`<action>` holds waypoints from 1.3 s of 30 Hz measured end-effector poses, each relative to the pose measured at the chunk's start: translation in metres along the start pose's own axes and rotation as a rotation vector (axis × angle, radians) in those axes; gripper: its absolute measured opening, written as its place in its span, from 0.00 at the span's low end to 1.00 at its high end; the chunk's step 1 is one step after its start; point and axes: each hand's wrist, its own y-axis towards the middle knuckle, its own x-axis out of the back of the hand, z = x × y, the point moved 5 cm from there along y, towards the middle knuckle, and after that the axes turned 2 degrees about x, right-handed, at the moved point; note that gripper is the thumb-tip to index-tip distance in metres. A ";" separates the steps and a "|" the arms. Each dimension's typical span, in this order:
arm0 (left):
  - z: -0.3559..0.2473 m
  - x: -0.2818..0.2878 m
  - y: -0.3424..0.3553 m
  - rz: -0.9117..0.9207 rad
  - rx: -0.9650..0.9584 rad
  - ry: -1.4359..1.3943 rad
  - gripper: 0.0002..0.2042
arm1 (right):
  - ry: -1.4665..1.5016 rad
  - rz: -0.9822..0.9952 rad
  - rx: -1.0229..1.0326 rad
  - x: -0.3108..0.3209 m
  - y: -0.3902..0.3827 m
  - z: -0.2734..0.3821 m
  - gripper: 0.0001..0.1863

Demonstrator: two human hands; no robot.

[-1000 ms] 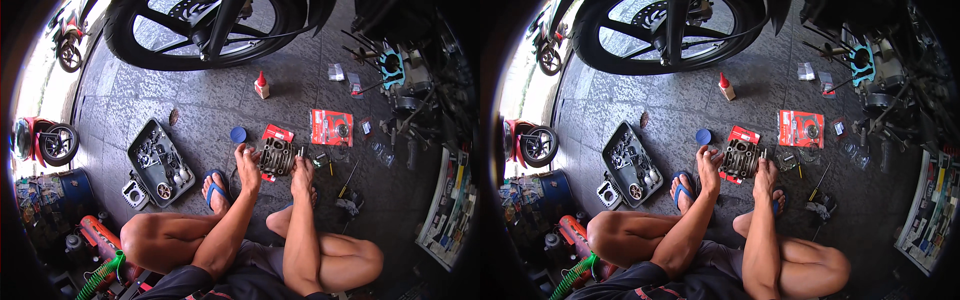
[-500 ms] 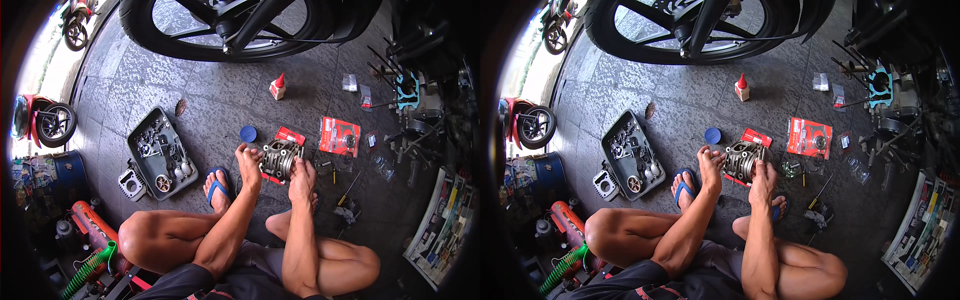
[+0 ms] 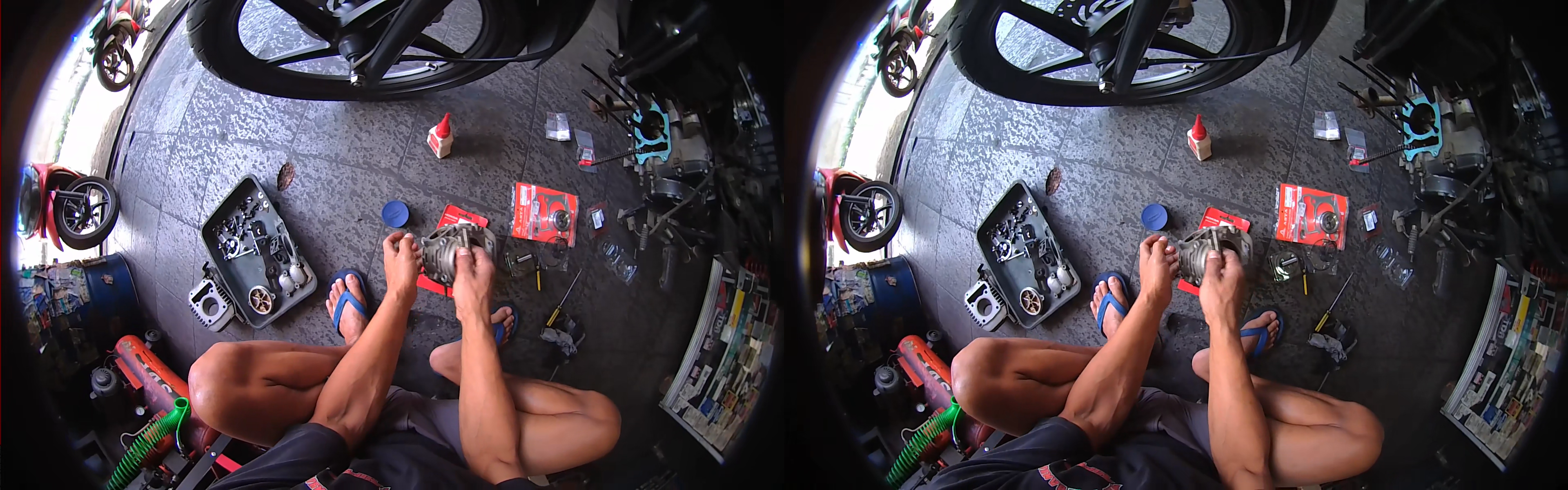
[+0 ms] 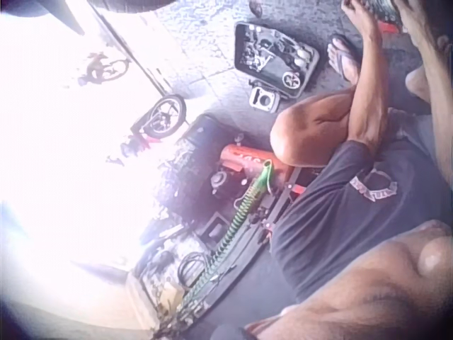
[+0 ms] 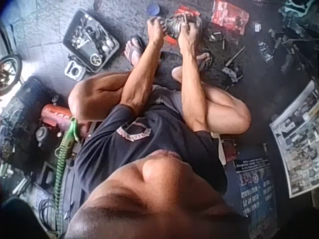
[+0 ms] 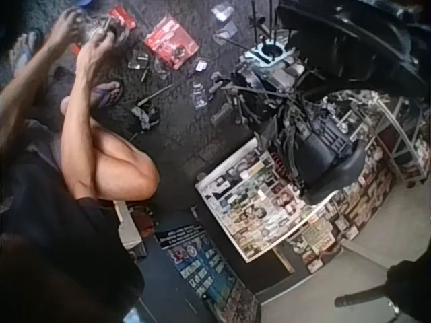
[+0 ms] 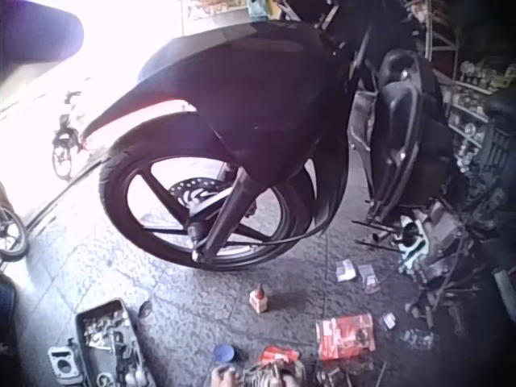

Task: The person lubricates motorcycle rocker arms using an oil squeeze bottle and installs the rocker arms and shafts into the cylinder head by hand.

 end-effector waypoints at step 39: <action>-0.021 -0.010 0.022 0.279 -0.193 0.331 0.16 | 0.487 0.178 -0.197 0.040 0.001 0.001 0.15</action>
